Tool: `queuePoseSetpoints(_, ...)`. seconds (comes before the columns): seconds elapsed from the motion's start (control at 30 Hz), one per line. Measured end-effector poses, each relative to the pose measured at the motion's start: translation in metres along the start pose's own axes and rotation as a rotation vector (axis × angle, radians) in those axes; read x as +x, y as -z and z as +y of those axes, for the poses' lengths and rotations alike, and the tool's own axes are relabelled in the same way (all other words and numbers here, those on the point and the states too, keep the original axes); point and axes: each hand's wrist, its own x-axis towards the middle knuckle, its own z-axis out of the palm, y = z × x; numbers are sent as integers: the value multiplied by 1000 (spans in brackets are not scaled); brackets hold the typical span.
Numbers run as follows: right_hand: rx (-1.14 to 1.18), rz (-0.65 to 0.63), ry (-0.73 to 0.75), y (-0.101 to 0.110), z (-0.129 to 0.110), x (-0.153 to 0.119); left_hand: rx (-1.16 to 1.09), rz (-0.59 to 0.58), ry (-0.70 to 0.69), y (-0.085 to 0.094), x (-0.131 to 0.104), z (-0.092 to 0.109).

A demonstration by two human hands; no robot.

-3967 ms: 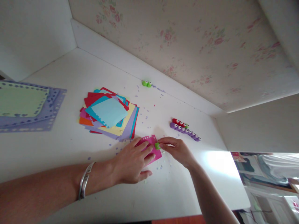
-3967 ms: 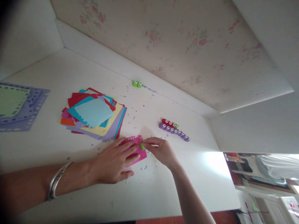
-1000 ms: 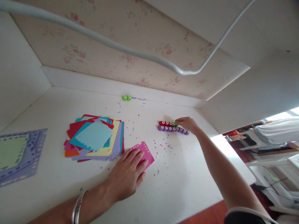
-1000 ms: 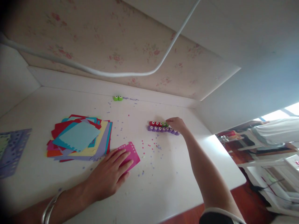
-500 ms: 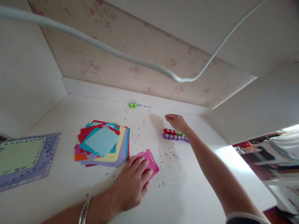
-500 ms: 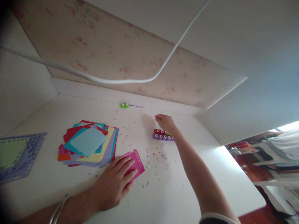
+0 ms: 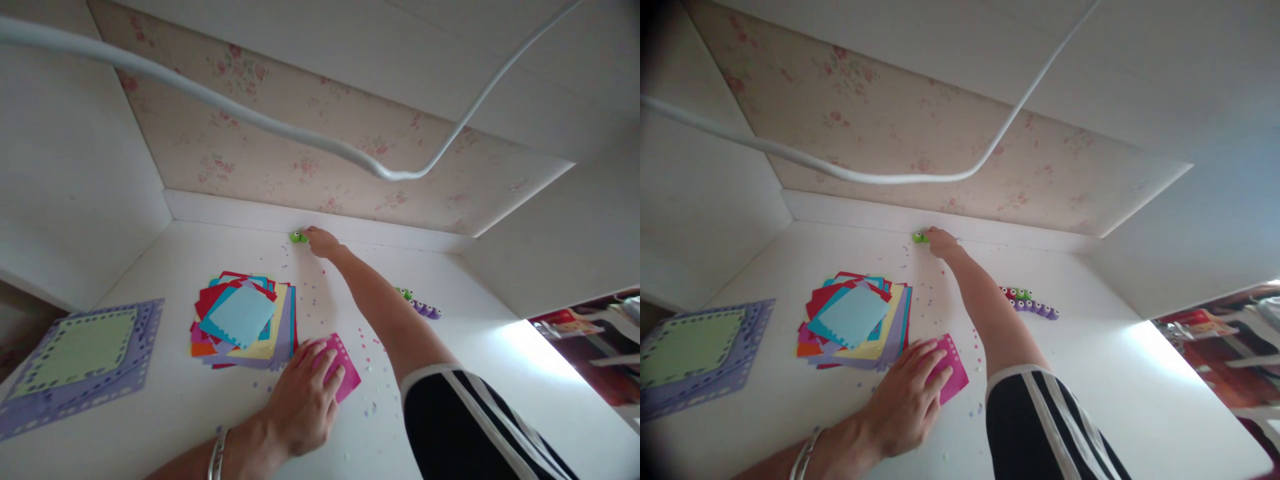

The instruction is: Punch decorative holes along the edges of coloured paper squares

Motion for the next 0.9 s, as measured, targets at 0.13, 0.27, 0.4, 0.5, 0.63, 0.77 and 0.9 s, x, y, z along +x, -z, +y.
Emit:
queuePoseSetpoints(0.13,6,-31,-15,4,6,-10,-13,20,25,3,2,1)
queuePoseSetpoints(0.27,57,-6,-56,7,10,-46,47,39,133,2,5,-2)
queuePoseSetpoints(0.4,172,52,-92,6,10,-123,97,32,216,0,7,-3)
queuePoseSetpoints(0.5,609,124,-114,-6,4,-202,89,3,243,2,8,-1)
queuePoseSetpoints(0.63,812,186,-164,-35,-11,-290,34,-10,290,5,14,-2)
queuePoseSetpoints(0.77,846,293,-234,-60,-23,-328,-29,-31,349,2,22,-9)
queuePoseSetpoints(0.9,849,374,-241,-70,-26,-326,-97,-55,342,3,25,-19)
